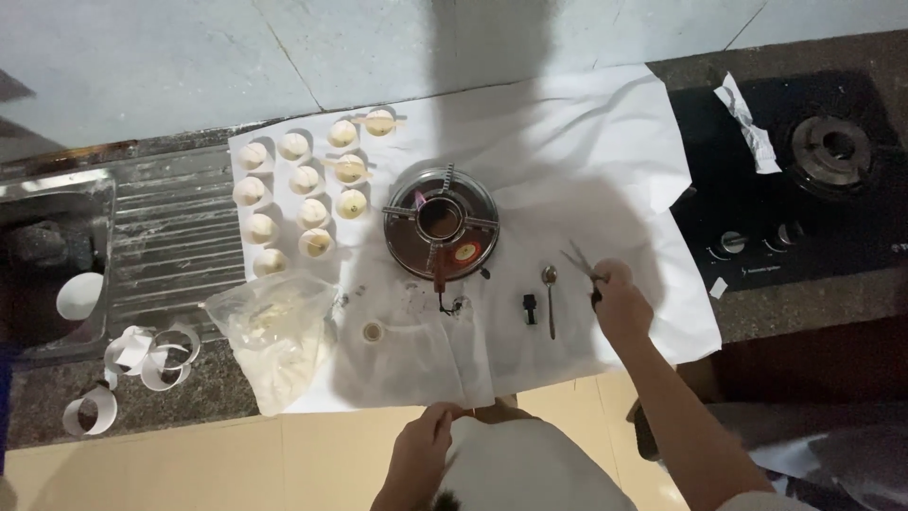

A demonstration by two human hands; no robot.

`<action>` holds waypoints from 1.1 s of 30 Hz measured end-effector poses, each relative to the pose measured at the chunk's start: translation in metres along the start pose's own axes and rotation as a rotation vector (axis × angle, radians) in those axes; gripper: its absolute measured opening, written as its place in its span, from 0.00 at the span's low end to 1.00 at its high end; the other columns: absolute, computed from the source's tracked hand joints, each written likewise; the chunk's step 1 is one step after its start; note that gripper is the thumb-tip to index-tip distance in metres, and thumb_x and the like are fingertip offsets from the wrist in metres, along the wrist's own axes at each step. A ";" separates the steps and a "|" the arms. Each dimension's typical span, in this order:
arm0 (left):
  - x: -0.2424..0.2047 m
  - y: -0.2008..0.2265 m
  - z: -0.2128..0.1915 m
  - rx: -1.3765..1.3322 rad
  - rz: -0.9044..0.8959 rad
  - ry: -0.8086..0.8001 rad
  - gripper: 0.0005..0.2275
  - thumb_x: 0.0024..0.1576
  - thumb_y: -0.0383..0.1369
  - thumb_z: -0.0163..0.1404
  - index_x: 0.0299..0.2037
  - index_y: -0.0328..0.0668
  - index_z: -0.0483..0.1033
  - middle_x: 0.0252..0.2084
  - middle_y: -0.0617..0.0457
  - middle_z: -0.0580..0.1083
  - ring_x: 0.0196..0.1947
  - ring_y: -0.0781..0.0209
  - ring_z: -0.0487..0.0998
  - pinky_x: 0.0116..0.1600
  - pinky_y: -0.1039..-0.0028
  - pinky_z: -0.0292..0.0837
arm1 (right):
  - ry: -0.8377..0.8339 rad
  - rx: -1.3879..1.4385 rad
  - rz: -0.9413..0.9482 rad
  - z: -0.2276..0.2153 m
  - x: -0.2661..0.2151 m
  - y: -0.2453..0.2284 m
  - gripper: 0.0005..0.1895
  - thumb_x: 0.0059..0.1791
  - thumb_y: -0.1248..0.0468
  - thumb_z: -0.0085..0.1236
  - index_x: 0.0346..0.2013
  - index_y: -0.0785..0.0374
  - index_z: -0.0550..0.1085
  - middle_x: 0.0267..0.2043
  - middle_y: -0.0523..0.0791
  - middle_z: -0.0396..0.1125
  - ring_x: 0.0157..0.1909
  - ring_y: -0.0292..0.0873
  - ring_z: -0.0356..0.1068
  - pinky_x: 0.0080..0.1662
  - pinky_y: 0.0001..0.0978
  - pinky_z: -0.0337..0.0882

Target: Preparing candle tins by cutting and applying adhesive tape for wick placement.

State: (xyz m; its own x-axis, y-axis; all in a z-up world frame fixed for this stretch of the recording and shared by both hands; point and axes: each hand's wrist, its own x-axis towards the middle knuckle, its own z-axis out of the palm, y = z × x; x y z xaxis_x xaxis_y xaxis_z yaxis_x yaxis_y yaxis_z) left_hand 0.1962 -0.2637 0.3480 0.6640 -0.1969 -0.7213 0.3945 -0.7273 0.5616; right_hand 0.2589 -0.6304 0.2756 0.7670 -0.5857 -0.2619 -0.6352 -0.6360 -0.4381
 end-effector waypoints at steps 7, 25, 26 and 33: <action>-0.005 0.005 -0.007 -0.104 0.044 0.001 0.14 0.62 0.39 0.44 0.51 0.56 0.82 0.30 0.64 0.76 0.31 0.70 0.71 0.43 0.79 0.67 | -0.016 0.120 -0.077 -0.022 -0.030 -0.012 0.16 0.46 0.63 0.66 0.46 0.54 0.72 0.44 0.41 0.74 0.40 0.45 0.75 0.39 0.40 0.73; -0.105 0.137 -0.100 -0.454 0.606 0.251 0.12 0.61 0.39 0.47 0.52 0.47 0.70 0.33 0.52 0.73 0.31 0.62 0.73 0.29 0.71 0.73 | -0.495 0.095 -0.354 -0.190 -0.180 -0.102 0.22 0.45 0.54 0.64 0.52 0.42 0.67 0.33 0.38 0.73 0.32 0.35 0.75 0.40 0.27 0.74; -0.116 0.145 -0.112 -0.373 0.664 0.301 0.15 0.62 0.45 0.38 0.49 0.47 0.73 0.35 0.50 0.75 0.34 0.58 0.75 0.27 0.68 0.76 | -0.606 -0.214 -0.403 -0.208 -0.181 -0.105 0.31 0.41 0.45 0.70 0.53 0.34 0.64 0.33 0.34 0.72 0.32 0.34 0.76 0.41 0.26 0.75; -0.136 0.158 -0.126 -0.196 0.792 0.514 0.27 0.64 0.49 0.23 0.46 0.43 0.76 0.39 0.47 0.79 0.32 0.53 0.76 0.33 0.67 0.66 | -1.129 0.505 0.063 -0.210 -0.207 -0.114 0.16 0.41 0.88 0.59 0.38 0.72 0.80 0.26 0.50 0.61 0.27 0.43 0.59 0.30 0.33 0.52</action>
State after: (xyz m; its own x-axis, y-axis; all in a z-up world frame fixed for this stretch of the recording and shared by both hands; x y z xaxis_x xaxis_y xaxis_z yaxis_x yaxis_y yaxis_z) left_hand 0.2482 -0.2689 0.5860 0.9621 -0.2369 0.1352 -0.2189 -0.3753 0.9007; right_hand 0.1534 -0.5419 0.5608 0.5439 0.3120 -0.7790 -0.7600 -0.2104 -0.6149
